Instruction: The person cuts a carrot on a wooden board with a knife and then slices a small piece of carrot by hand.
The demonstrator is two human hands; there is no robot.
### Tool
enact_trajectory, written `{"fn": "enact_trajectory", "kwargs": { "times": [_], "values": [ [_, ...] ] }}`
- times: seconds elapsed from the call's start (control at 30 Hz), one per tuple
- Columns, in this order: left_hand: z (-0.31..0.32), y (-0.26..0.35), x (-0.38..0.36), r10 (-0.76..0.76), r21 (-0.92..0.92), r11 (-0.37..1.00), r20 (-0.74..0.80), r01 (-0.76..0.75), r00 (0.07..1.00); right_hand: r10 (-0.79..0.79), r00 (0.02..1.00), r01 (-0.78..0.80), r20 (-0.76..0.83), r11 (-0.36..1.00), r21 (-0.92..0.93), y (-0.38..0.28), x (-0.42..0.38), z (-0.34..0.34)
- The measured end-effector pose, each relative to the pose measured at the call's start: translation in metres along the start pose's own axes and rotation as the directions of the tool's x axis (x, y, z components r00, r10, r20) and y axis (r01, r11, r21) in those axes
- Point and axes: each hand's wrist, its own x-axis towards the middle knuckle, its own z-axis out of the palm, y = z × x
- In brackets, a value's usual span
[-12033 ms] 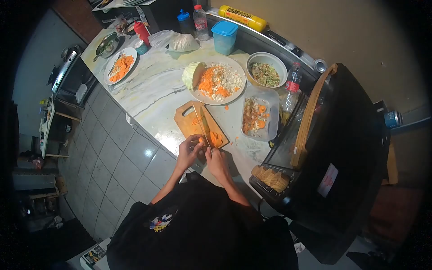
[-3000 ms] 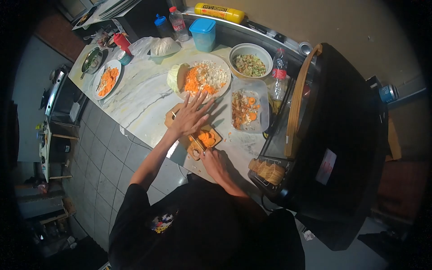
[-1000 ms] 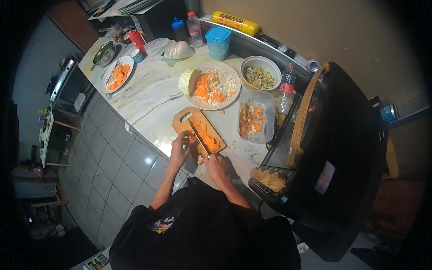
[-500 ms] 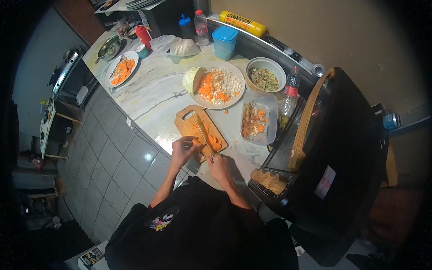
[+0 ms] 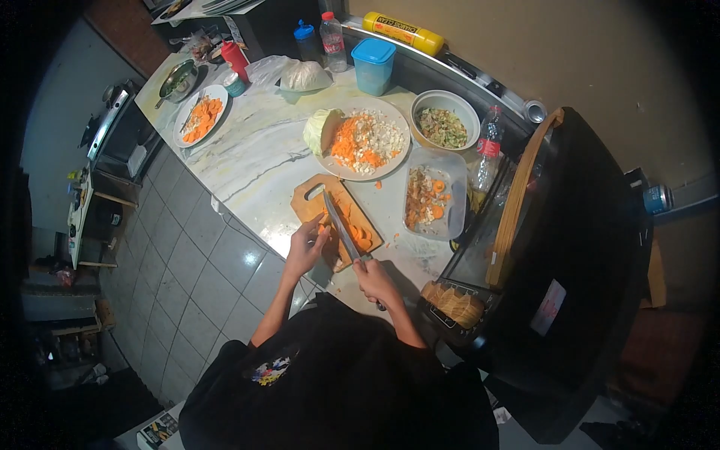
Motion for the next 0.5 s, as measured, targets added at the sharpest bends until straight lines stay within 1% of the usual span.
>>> {"fn": "enact_trajectory", "kwargs": {
  "times": [0.03,0.07,0.13,0.17,0.23,0.37,0.43,0.5],
  "values": [
    [-0.002,0.002,0.002,0.051,0.069,0.996,0.035,-0.054,0.998,0.002,1.0,-0.001,0.011,1.0,-0.027,0.0,0.0,-0.001],
    [-0.003,0.001,0.003,0.052,0.068,0.996,0.035,-0.054,0.998,0.002,1.0,-0.001,0.022,0.999,-0.054,-0.001,0.0,-0.001],
    [-0.003,-0.001,0.006,0.059,0.134,0.989,0.059,-0.066,0.997,0.007,1.0,-0.006,0.025,0.999,-0.048,-0.003,-0.002,-0.001],
    [-0.002,-0.001,0.007,0.061,0.133,0.989,0.058,-0.068,0.996,0.013,0.999,-0.012,0.029,0.999,-0.039,-0.004,-0.002,-0.001],
    [-0.001,-0.001,0.008,0.017,0.063,0.998,0.058,-0.021,0.998,0.008,1.0,-0.008,0.028,1.0,-0.023,-0.004,-0.003,0.0],
    [0.0,-0.009,0.01,0.017,0.053,0.998,0.044,-0.019,0.999,0.008,0.999,-0.008,0.052,1.0,0.003,-0.003,-0.004,-0.001],
    [0.001,-0.01,0.011,0.002,-0.009,1.0,0.044,-0.002,0.999,0.024,0.997,-0.026,0.067,0.999,0.025,-0.003,-0.005,-0.002],
    [0.0,-0.009,0.013,-0.018,-0.006,1.0,0.057,0.019,0.998,0.038,0.996,-0.041,0.082,0.998,0.045,-0.004,-0.006,-0.003]
  ]
}}
